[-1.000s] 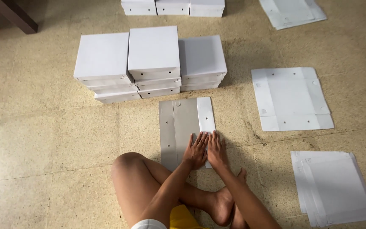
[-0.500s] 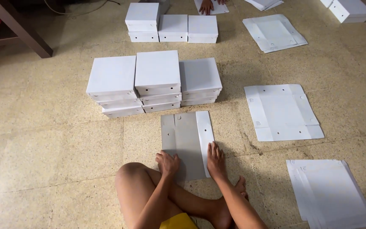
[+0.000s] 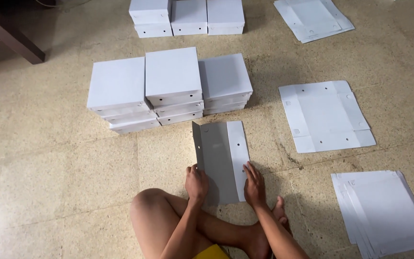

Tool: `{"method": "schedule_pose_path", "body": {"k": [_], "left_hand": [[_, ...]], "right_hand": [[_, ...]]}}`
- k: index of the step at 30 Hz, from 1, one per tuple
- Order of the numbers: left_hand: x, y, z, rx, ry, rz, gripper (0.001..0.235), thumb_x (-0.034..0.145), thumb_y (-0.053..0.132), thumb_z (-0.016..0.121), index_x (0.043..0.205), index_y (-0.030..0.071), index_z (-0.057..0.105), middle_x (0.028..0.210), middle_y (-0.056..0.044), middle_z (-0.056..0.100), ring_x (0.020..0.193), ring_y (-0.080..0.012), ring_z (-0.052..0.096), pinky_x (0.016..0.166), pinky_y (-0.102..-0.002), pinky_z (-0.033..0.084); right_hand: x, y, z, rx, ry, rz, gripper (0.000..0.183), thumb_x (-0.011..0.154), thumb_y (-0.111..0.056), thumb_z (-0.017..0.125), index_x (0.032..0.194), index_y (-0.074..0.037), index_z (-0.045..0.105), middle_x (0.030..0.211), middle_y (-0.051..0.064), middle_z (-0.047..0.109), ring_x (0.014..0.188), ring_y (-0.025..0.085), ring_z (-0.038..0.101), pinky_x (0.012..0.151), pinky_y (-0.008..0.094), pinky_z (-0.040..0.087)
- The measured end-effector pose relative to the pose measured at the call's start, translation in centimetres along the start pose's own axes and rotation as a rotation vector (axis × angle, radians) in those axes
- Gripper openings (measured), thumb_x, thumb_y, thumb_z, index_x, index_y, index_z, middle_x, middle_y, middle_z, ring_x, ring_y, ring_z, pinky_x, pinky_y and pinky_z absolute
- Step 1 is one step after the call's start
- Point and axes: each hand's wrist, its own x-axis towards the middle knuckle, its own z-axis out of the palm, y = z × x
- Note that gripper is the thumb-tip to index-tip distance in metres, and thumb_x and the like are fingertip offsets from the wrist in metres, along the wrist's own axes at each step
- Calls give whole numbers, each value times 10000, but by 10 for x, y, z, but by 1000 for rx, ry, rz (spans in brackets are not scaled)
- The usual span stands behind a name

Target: The person sits on the floor and assembles white cardboard boxes by folding flat sheets along pre-scored lines. They fold the sides up, tuck flaps into slots, and stack the completed boxes. The person handles multiple flat sheets and finished boxes during the process.

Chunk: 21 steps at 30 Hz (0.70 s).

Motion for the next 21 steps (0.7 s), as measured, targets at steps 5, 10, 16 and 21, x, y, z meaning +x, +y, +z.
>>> {"method": "schedule_pose_path", "body": {"k": [5, 10, 16, 21], "left_hand": [[-2, 45, -3, 8, -219, -56, 423, 989, 260, 440, 1332, 39, 553, 1167, -183, 561, 903, -417, 719, 745, -537, 629], [1, 2, 52, 82, -425, -73, 521, 1026, 288, 372, 1510, 101, 425, 1228, -207, 551, 854, -451, 645, 718, -539, 529], [-5, -26, 97, 578, -29, 468, 539, 934, 126, 385, 1456, -7, 410, 1588, -294, 260, 1483, -476, 211, 1205, -568, 197], [-4, 4, 70, 482, -186, 387, 758, 841, 138, 413, 1554, -54, 239, 1615, -328, 193, 1518, -442, 158, 1234, -505, 102]], "right_hand": [[2, -6, 0, -48, -11, 77, 558, 916, 78, 451, 1441, -99, 512, 1534, 104, 463, 1376, 316, 469, 1084, 514, 391], [2, -8, 5, -179, 28, -2, 524, 942, 45, 466, 1455, -58, 482, 1550, 106, 445, 1401, 311, 446, 1083, 482, 406], [28, 4, 7, -149, -316, -269, 647, 925, 97, 279, 1550, -68, 318, 1653, 146, 234, 1537, 296, 200, 1255, 456, 162], [31, 2, 0, -194, -335, -236, 748, 824, 76, 453, 1542, -115, 361, 1636, 158, 272, 1463, 316, 333, 1190, 483, 270]]}}
